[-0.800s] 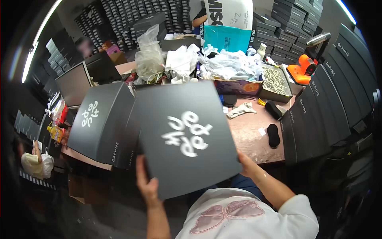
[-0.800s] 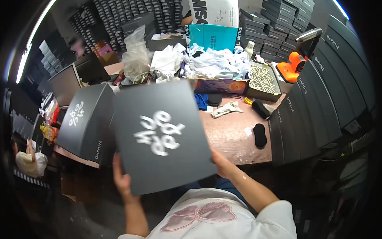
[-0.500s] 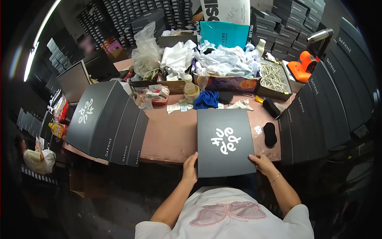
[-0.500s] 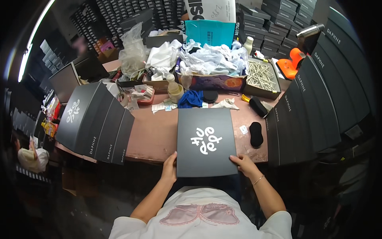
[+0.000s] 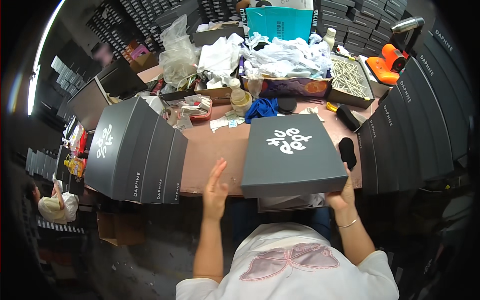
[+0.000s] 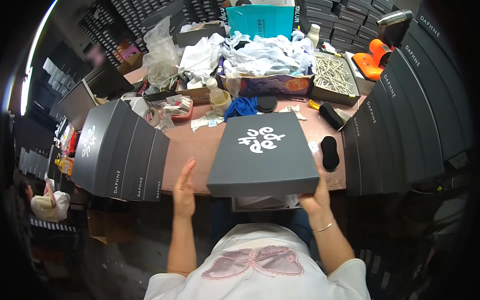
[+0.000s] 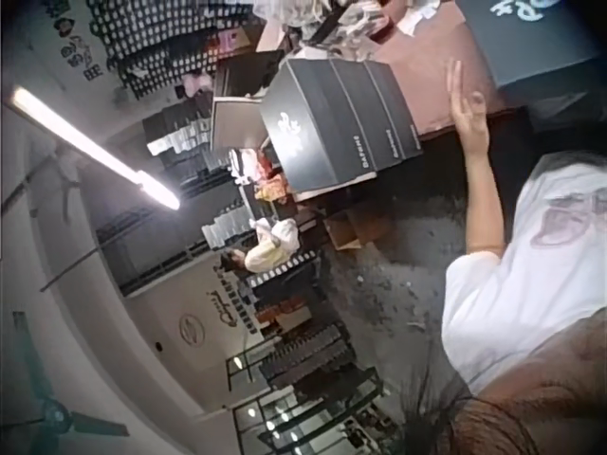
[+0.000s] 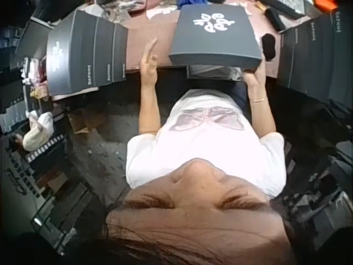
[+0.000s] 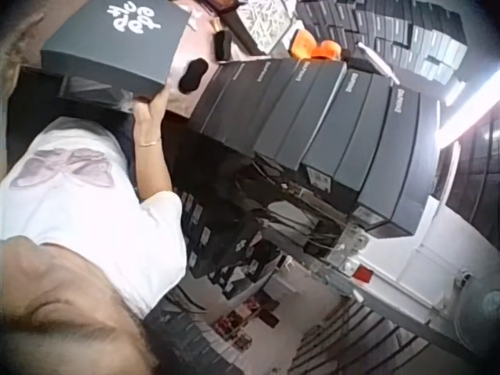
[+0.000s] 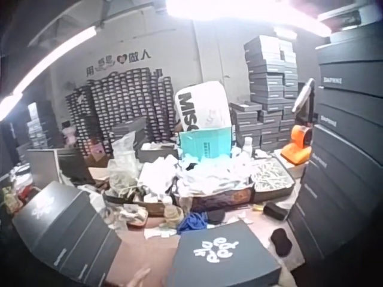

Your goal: Packaging a pair of black high-heeled shoes into a box with protective materials and stickers.

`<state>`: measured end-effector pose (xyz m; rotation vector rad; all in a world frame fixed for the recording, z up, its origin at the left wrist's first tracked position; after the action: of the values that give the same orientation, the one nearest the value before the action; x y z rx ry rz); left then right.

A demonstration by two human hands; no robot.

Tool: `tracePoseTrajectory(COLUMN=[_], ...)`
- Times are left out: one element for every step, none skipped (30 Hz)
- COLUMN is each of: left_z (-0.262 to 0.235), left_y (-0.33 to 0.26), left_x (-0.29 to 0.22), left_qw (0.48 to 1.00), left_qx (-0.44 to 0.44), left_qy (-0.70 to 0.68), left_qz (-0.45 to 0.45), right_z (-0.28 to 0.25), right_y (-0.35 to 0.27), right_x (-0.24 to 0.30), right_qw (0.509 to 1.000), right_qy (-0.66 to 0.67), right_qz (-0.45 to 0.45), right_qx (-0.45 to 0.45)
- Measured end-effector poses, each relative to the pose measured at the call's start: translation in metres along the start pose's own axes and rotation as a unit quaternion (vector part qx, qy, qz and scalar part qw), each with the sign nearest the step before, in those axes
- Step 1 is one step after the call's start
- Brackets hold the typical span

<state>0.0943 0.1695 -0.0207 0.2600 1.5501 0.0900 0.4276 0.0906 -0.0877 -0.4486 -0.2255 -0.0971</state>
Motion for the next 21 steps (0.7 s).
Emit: tracePoseTrajectory(left_z=[0.001, 0.012, 0.025, 0.042, 0.059, 0.076, 0.094, 0.1, 0.094, 0.086, 0.077, 0.053, 0.026, -0.001, -0.03, -0.056, -0.083, -0.097, -0.105, -0.105, -0.101], left_y=[0.004, 0.004, 0.001, -0.004, -0.01, -0.017, -0.024, -0.027, -0.027, -0.027, -0.028, -0.035, -0.035, -0.04, -0.045, -0.054, -0.064, -0.071, -0.075, -0.079, -0.083], left_x=[-0.018, -0.044, -0.065, -0.085, -0.093, -0.089, -0.085, -0.075, -0.066, -0.059, -0.051, -0.055, -0.056, -0.049, -0.034, -0.024, -0.011, -0.013, -0.02, -0.033, -0.054], left_qw=[0.996, 0.983, 0.975, 0.965, 0.954, 0.927, 0.895, 0.869, 0.884, 0.897, 0.908, 0.906, 0.917, 0.911, 0.919, 0.933, 0.916, 0.874, 0.824, 0.836, 0.846], left_qx=[0.061, 0.122, 0.141, 0.16, 0.178, 0.195, 0.208, 0.186, 0.166, 0.145, 0.123, 0.044, -0.029, -0.071, -0.109, -0.166, -0.21, -0.235, -0.26, -0.289, -0.316], left_qy=[0.044, 0.115, 0.144, 0.174, 0.204, 0.279, 0.351, 0.413, 0.402, 0.392, 0.382, 0.396, 0.386, 0.396, 0.375, 0.32, 0.342, 0.425, 0.504, 0.466, 0.427], left_qz=[0.045, 0.071, 0.091, 0.11, 0.13, 0.155, 0.181, 0.201, 0.171, 0.144, 0.116, 0.139, 0.093, 0.091, 0.043, 0.017, 0.004, -0.003, -0.012, 0.018, 0.049], right_z=[0.014, 0.022, 0.028, 0.03, 0.03, 0.039, 0.048, 0.057, 0.062, 0.072, 0.072, 0.073, 0.07, 0.072, 0.07, 0.079, 0.068, 0.057, 0.05, 0.051, 0.052], right_y=[-0.002, -0.003, -0.003, -0.001, 0.0, -0.003, -0.009, -0.02, -0.033, -0.035, -0.032, -0.029, -0.025, -0.022, -0.018, -0.018, -0.011, -0.006, -0.005, -0.007, -0.009], right_x=[-0.01, -0.022, -0.032, -0.044, -0.059, -0.069, -0.08, -0.102, -0.12, -0.127, -0.117, -0.106, -0.091, -0.063, -0.033, -0.016, -0.008, -0.011, -0.02, -0.029, -0.042], right_qw=[0.999, 0.998, 0.997, 0.995, 0.991, 0.979, 0.96, 0.926, 0.881, 0.861, 0.832, 0.798, 0.763, 0.743, 0.709, 0.652, 0.6, 0.563, 0.524, 0.479, 0.435], right_qy=[-0.028, -0.048, -0.068, -0.096, -0.125, -0.193, -0.261, -0.353, -0.439, -0.447, -0.497, -0.546, -0.591, -0.631, -0.655, -0.694, -0.74, -0.77, -0.798, -0.816, -0.831], right_qz=[-0.01, -0.007, -0.004, 0.016, 0.036, -0.01, -0.054, -0.012, 0.029, -0.011, -0.037, -0.055, -0.076, -0.123, -0.219, -0.276, -0.28, -0.263, -0.245, -0.262, -0.278], right_qx=[0.023, 0.027, 0.031, 0.036, 0.04, 0.064, 0.086, 0.132, 0.175, 0.243, 0.244, 0.251, 0.249, 0.185, 0.141, 0.13, 0.116, 0.144, 0.173, 0.19, 0.206])
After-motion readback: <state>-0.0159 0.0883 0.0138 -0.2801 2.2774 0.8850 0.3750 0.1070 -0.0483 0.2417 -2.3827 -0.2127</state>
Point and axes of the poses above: each hand's wrist, its own y-axis towards the middle knuckle, its own z-axis out of the palm, x = y × z, the point moved 10 cm from there along y, towards the middle knuckle, and after that the axes turned 2 degrees about -x, right-handed, at the moved point
